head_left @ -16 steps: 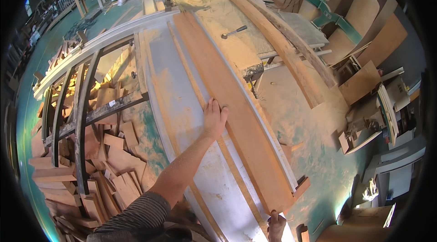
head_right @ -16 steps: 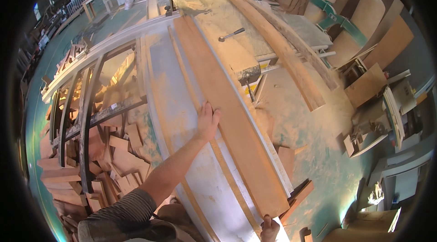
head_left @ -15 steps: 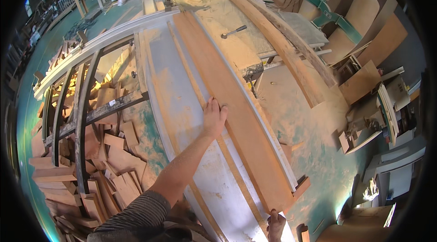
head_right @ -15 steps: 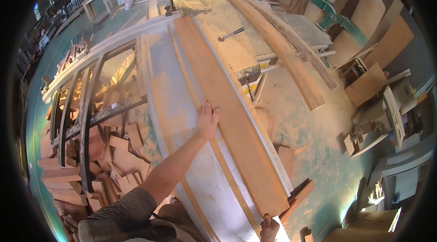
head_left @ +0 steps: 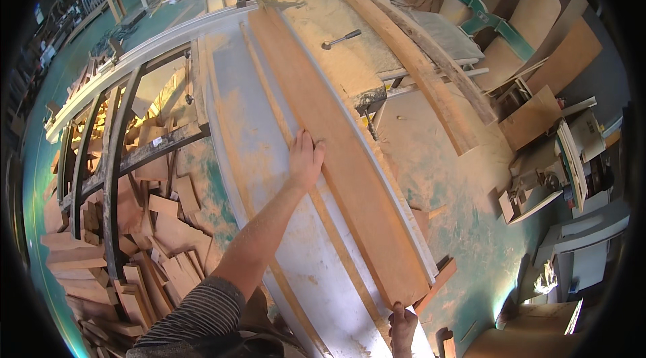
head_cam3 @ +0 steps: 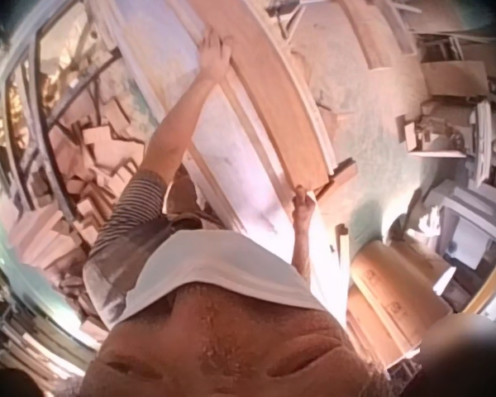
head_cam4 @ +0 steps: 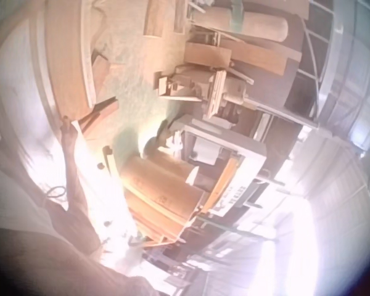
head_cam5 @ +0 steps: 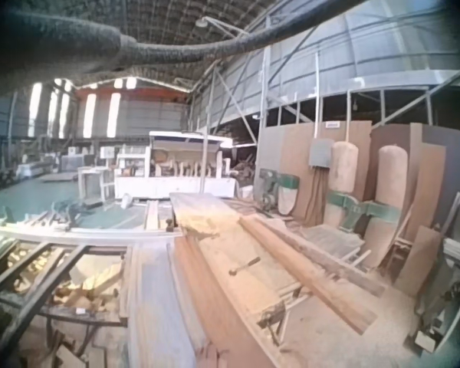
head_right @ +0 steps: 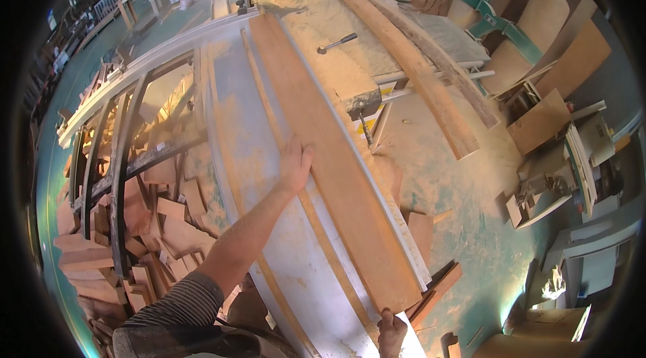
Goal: The person selects wooden planks from a pile and uses a table saw to cut them into smaller pieces. They handle each plank individually, positioning it on the saw and guiding it through the blade.
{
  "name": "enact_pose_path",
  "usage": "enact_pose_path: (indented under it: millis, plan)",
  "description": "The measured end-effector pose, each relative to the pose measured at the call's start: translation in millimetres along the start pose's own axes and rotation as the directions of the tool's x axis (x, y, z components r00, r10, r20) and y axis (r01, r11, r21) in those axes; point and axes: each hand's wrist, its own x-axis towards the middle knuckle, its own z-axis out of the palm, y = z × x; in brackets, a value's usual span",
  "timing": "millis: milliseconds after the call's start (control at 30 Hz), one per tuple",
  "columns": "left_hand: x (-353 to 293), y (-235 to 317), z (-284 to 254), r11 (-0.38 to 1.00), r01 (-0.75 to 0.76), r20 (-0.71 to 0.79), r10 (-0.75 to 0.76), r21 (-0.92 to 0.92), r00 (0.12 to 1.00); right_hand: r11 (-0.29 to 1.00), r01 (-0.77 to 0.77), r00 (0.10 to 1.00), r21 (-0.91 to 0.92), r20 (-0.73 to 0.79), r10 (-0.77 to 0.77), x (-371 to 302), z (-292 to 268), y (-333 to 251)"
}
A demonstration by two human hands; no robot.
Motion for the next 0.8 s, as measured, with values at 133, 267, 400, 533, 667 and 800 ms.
enact_pose_path:
  millis: [133, 267, 400, 533, 667, 800]
  plan:
    - [4.9, -6.5, -3.8, 0.999, 0.026, 0.032, -0.027, 0.032, 0.999, 0.999, 0.031, 0.999, -0.032, -0.012, -0.032, 3.5, 8.3, 5.2]
    - [9.7, -12.0, -6.9, 1.000, 0.010, 0.024, -0.010, 0.004, 1.000, 0.999, 0.037, 0.999, 0.004, -0.018, -0.037, 2.4, 20.0, 4.0]
    - [18.5, -28.8, -6.1, 0.994, 0.107, 0.061, -0.105, -0.031, 0.993, 1.000, 0.020, 1.000, 0.014, -0.010, -0.020, 1.3, 33.3, -10.8]
    - [23.6, -35.5, -7.6, 0.993, 0.114, 0.072, -0.114, 0.008, 0.991, 0.997, 0.073, 0.997, 0.023, -0.014, -0.073, 6.3, 41.9, -1.0]
    - [30.7, -43.5, -10.2, 0.991, 0.134, 0.081, -0.135, 0.019, 0.988, 0.995, 0.087, 0.995, 0.057, -0.047, -0.084, 8.7, 56.2, 2.0]
    - [32.6, -52.8, -10.8, 0.989, 0.110, 0.022, -0.113, 0.096, 0.993, 0.998, 0.064, 0.996, 0.030, -0.061, -0.062, 9.7, 65.5, 0.2]
